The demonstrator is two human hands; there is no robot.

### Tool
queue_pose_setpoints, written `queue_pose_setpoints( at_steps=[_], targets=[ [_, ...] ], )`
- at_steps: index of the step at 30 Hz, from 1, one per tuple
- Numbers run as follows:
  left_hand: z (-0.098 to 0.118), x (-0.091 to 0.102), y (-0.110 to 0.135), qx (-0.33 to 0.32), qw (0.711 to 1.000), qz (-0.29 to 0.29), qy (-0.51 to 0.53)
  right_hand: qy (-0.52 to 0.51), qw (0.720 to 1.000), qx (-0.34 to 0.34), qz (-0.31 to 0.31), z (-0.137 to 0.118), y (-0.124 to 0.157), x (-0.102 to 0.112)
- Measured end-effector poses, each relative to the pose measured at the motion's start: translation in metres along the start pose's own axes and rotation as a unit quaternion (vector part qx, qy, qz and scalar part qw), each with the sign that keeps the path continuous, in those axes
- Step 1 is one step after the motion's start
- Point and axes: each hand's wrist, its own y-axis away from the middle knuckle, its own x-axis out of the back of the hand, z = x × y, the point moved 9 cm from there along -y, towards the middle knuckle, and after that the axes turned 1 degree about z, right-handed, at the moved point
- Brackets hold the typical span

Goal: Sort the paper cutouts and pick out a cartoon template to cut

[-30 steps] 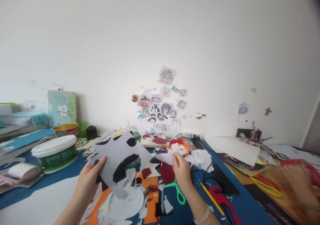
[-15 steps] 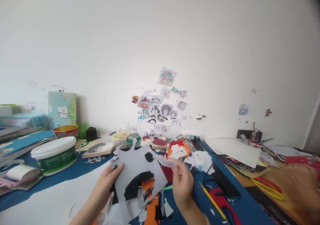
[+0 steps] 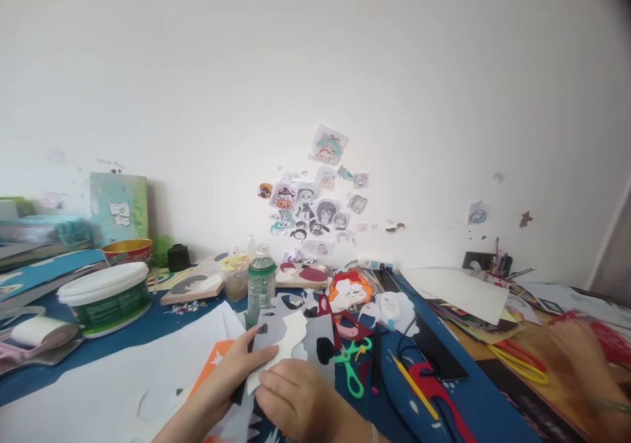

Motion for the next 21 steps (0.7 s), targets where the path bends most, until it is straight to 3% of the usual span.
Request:
queue_pose_setpoints(
  at_steps=[4,6,8,10,11,14,18,21],
  targets=[
    [0.010,0.007,0.004,0.036,0.999,0.006,0.024,-0.020,0.998,-0.045,0.042,0.014,0.003,0.012],
    [0.015,0.020,0.004,0.045,0.996,0.024,0.067,-0.019,0.984,-0.135,0.111,0.042,0.015,0.027],
    [0.012,0.041,0.003,0.079,0.990,0.074,0.088,0.014,0.940,-0.295,0.172,0.086,0.043,0.039],
    [0.014,0.060,-0.001,0.066,0.985,0.109,0.114,0.067,0.873,-0.463,0.139,0.127,0.080,0.033],
    [0.016,0.068,-0.003,0.052,0.982,0.121,0.131,0.088,0.850,-0.509,0.106,0.142,0.096,0.026],
    [0.017,0.079,-0.007,0.041,0.975,0.138,0.172,0.144,0.818,-0.556,0.024,0.166,0.126,0.004],
    [0.013,0.080,-0.010,0.058,0.977,0.137,0.152,0.078,0.829,-0.552,0.041,0.174,0.134,-0.014],
    [0.013,0.077,-0.010,0.057,0.982,0.125,0.133,0.039,0.837,-0.541,0.074,0.175,0.127,-0.010]
  ],
)
